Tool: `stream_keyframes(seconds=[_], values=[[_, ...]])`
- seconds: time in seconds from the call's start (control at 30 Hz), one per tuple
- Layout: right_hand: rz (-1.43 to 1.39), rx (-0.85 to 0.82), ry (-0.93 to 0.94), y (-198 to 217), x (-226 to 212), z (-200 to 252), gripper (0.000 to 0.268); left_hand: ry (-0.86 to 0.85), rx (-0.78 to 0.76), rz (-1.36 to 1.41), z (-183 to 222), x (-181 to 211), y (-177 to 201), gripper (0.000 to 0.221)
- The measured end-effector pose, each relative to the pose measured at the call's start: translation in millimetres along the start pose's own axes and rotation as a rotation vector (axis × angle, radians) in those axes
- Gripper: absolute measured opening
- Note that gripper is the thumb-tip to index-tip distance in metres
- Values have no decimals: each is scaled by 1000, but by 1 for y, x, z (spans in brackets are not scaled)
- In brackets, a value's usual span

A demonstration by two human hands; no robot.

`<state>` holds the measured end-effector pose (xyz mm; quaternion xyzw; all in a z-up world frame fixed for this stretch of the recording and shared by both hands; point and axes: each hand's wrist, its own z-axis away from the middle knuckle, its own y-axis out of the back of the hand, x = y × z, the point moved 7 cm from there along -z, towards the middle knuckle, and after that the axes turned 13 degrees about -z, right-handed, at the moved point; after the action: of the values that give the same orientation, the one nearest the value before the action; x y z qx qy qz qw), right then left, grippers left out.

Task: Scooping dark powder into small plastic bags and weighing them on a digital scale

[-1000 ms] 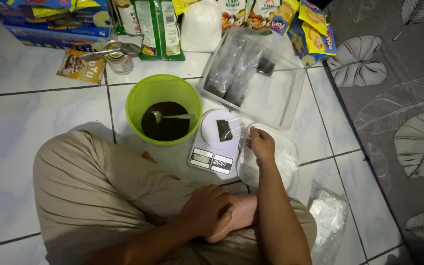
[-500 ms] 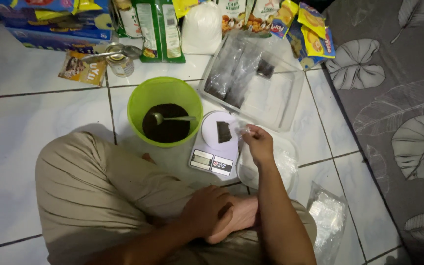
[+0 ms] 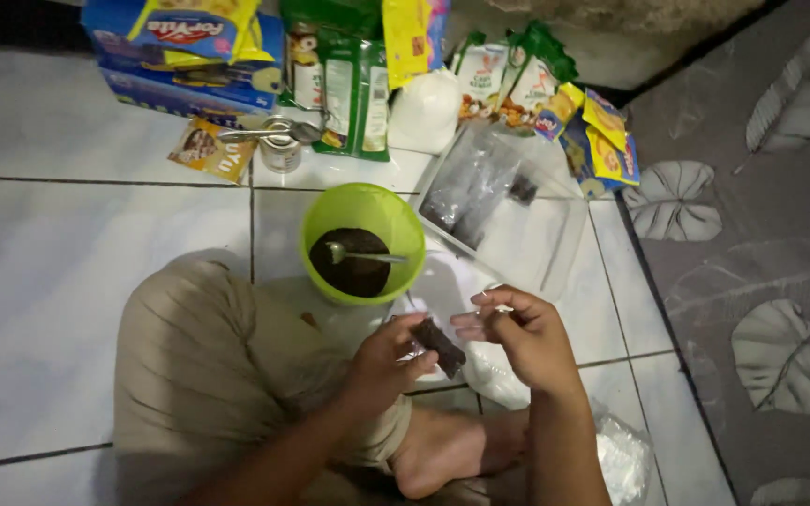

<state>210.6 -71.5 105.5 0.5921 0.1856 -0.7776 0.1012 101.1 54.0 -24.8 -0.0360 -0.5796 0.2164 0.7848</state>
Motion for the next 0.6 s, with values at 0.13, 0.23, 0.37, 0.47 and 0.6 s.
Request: stream_keyframes(seconds=[0.13, 0.23, 0.37, 0.47, 0.6], values=[[-353, -103, 70, -6, 21, -16, 30, -62, 12, 104, -5, 17, 10, 37], [-368, -206, 67, -30, 46, -33, 53, 31, 113, 359, -12, 2, 14, 47], [-364, 41, -246, -77, 43, -32, 55, 71, 168, 462, -9, 14, 20, 51], [-405, 21, -289, -82, 46, -45, 58, 135, 128, 339, -15, 10, 27, 44], [-314, 91, -286, -78, 49, -60, 27, 170, 60, 269, -27, -9, 29, 39]])
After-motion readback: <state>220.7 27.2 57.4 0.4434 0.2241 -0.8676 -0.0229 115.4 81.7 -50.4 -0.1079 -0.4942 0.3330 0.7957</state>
